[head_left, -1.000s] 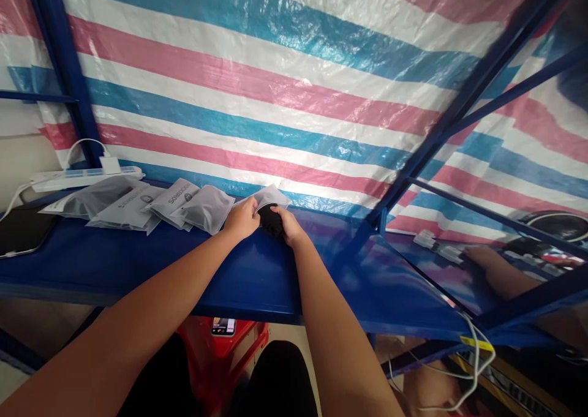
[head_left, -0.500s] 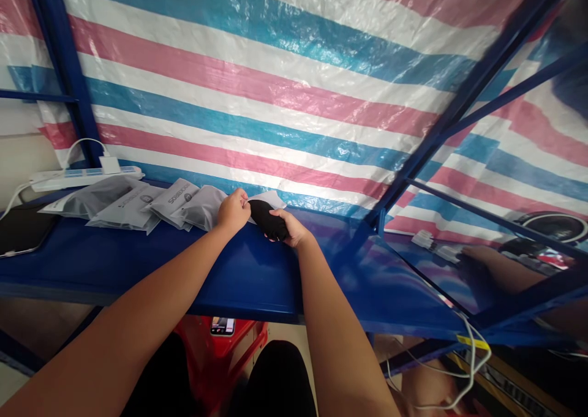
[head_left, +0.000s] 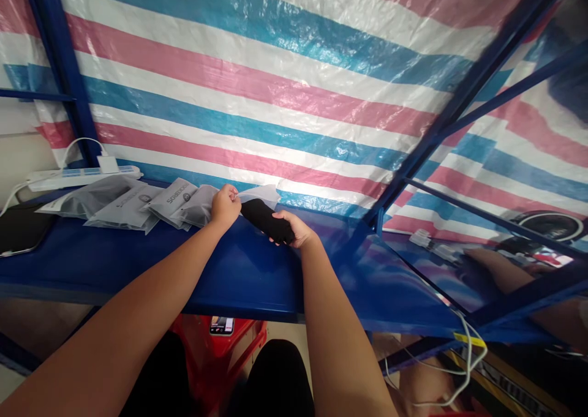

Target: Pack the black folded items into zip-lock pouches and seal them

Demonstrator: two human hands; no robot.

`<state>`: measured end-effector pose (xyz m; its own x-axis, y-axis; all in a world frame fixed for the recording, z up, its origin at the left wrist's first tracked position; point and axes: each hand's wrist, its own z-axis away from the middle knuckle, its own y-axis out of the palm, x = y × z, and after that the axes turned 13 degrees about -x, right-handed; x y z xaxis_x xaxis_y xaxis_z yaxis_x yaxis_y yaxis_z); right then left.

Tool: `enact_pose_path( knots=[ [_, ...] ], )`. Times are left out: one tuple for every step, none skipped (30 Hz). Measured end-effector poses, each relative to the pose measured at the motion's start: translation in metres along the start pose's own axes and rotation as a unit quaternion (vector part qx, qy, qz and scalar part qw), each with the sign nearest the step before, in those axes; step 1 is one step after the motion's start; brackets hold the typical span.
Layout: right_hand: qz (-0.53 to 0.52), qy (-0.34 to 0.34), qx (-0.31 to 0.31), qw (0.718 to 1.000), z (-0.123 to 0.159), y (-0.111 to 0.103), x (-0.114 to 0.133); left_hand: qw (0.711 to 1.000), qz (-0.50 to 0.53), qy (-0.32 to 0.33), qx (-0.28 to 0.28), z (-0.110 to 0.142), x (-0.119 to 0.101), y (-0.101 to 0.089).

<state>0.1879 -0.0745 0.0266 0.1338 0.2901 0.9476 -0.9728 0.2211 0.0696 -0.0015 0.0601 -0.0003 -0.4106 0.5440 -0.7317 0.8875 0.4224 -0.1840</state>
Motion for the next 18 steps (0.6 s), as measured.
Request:
enact_pose_path(
  knots=[
    [0.002,-0.002,0.007,1.000,0.002,-0.002,0.000,1.000,0.005,-0.001,-0.005,0.000,0.001,0.001],
    [0.002,-0.006,0.015,1.000,0.003,-0.004,0.001,1.000,0.011,-0.001,-0.010,-0.001,0.003,0.001],
    [-0.002,-0.013,0.022,1.000,0.005,-0.006,0.001,1.000,0.017,-0.001,-0.012,-0.001,0.004,0.002],
    [-0.008,-0.021,0.029,0.999,0.007,-0.008,0.002,1.000,0.022,-0.002,-0.013,-0.001,0.005,0.002],
    [-0.018,-0.032,0.034,0.999,0.008,-0.009,0.002,1.000,0.028,-0.002,-0.013,-0.001,0.006,0.003],
    [-0.030,-0.046,0.036,0.998,0.010,-0.010,0.003,0.999,0.033,-0.002,-0.011,-0.001,0.008,0.004],
    [-0.044,-0.062,0.034,0.997,0.011,-0.011,0.004,0.999,0.039,-0.001,-0.009,-0.001,0.009,0.005],
    [-0.057,-0.077,0.029,0.995,0.012,-0.012,0.005,0.999,0.045,0.001,-0.006,0.000,0.010,0.006],
    [-0.069,-0.091,0.024,0.993,0.013,-0.012,0.005,0.999,0.050,0.003,-0.004,0.000,0.010,0.007],
    [-0.076,-0.100,0.021,0.992,0.014,-0.012,0.005,0.999,0.054,0.007,-0.002,0.001,0.010,0.008],
    [-0.077,-0.102,0.021,0.992,0.013,-0.011,0.005,0.998,0.056,0.010,0.002,0.001,0.010,0.008],
    [-0.071,-0.096,0.023,0.993,0.013,-0.010,0.005,0.998,0.058,0.012,0.005,0.002,0.010,0.008],
    [-0.059,-0.083,0.026,0.994,0.013,-0.009,0.004,0.998,0.061,0.012,0.007,0.002,0.009,0.008],
    [-0.043,-0.067,0.026,0.996,0.012,-0.008,0.003,0.998,0.064,0.013,0.009,0.002,0.009,0.008],
    [-0.027,-0.050,0.026,0.998,0.011,-0.006,0.003,0.998,0.068,0.014,0.008,0.003,0.007,0.007],
    [-0.014,-0.037,0.025,0.999,0.011,-0.005,0.002,0.997,0.072,0.014,0.008,0.003,0.006,0.006],
    [-0.006,-0.030,0.022,0.999,0.010,-0.004,0.002,0.997,0.077,0.013,0.007,0.003,0.005,0.005],
    [-0.002,-0.027,0.020,0.999,0.010,-0.003,0.001,0.997,0.082,0.010,0.009,0.003,0.003,0.004]
  ],
)
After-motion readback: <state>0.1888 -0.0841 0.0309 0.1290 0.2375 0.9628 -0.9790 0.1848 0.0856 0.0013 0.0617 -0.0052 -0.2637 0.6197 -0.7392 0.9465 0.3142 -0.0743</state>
